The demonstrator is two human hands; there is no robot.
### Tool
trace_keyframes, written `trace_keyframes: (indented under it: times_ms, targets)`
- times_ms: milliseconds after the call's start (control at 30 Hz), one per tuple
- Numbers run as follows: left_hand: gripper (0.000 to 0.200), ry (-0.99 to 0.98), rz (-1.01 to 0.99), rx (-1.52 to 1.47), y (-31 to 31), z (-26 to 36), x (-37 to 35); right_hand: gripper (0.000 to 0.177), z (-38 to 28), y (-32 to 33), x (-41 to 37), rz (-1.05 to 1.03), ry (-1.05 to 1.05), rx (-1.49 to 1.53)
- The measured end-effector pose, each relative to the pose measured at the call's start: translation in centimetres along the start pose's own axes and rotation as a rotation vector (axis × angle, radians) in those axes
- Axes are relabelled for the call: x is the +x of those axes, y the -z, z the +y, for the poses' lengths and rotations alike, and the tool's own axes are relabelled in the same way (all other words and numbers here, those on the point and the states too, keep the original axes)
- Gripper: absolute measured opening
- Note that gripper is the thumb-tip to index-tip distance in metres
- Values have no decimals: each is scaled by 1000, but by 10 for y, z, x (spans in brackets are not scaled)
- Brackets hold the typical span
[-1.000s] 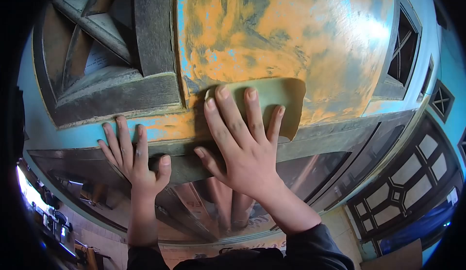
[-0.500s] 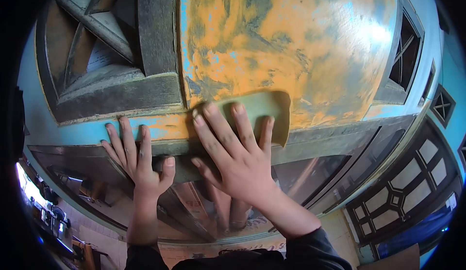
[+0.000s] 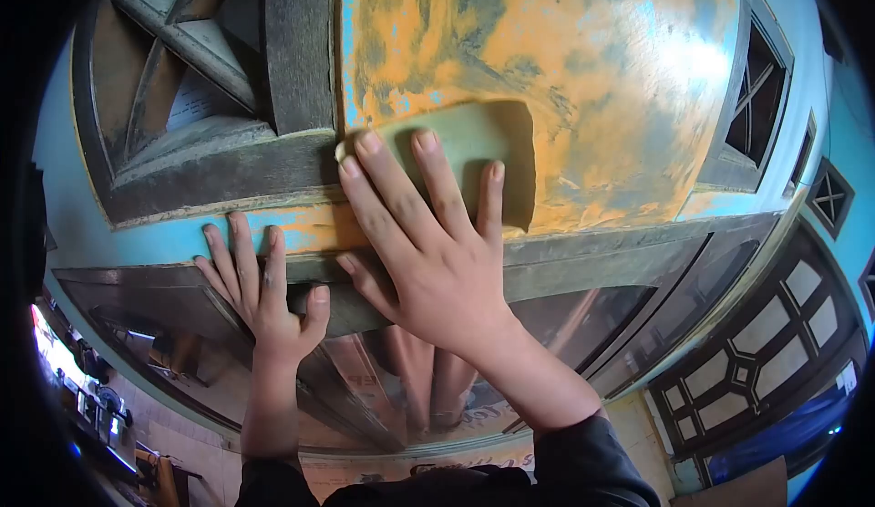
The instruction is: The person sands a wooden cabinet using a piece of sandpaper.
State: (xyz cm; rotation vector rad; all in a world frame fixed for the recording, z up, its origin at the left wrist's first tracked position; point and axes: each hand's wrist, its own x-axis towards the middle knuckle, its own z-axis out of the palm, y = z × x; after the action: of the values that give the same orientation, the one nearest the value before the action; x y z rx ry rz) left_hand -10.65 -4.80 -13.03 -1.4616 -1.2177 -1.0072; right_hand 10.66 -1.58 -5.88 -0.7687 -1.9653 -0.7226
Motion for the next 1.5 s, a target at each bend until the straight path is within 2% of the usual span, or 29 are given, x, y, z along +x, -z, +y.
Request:
trace_keyframes:
  times_ms: [133, 200, 300, 533, 700, 833, 967, 1167, 1333, 1500]
  targets:
    - [66, -10, -8, -13, 0, -2, 0, 76, 10, -14, -45, -24, 4, -43]
    - [66, -7, -17, -29, 2, -1, -1, 73, 8, -13, -40, 0, -37, -35]
    - [67, 13, -56, -52, 7, 9, 4, 77, 14, 1, -11, -14, 9, -69]
    - [66, -113, -136, -86, 3, 29, 6, 77, 48, 1, -61, -20, -48, -160]
    - [65, -181, -252, -31, 13, 51, 24, 73, 68, 23, -22, 67, -91, -105]
    - [66, -227, -258, -32, 7, 65, 34, 71, 76, 23, -30, 63, -84, -89]
    - [67, -234, -232, -8, 2, 70, 37, 72, 102, 35, -45, 26, -83, -127]
    - [70, -142, -218, 69, 7, 76, 76, 77, 168, 52, -65, 111, -165, -218]
    - [73, -136, -96, 153, 9, 76, 138, 79, 181, 58, -70, 95, -135, -201]
    - [74, -169, -2, 87, 3, 89, 179, 78, 185, 59, -81, 70, -90, -169]
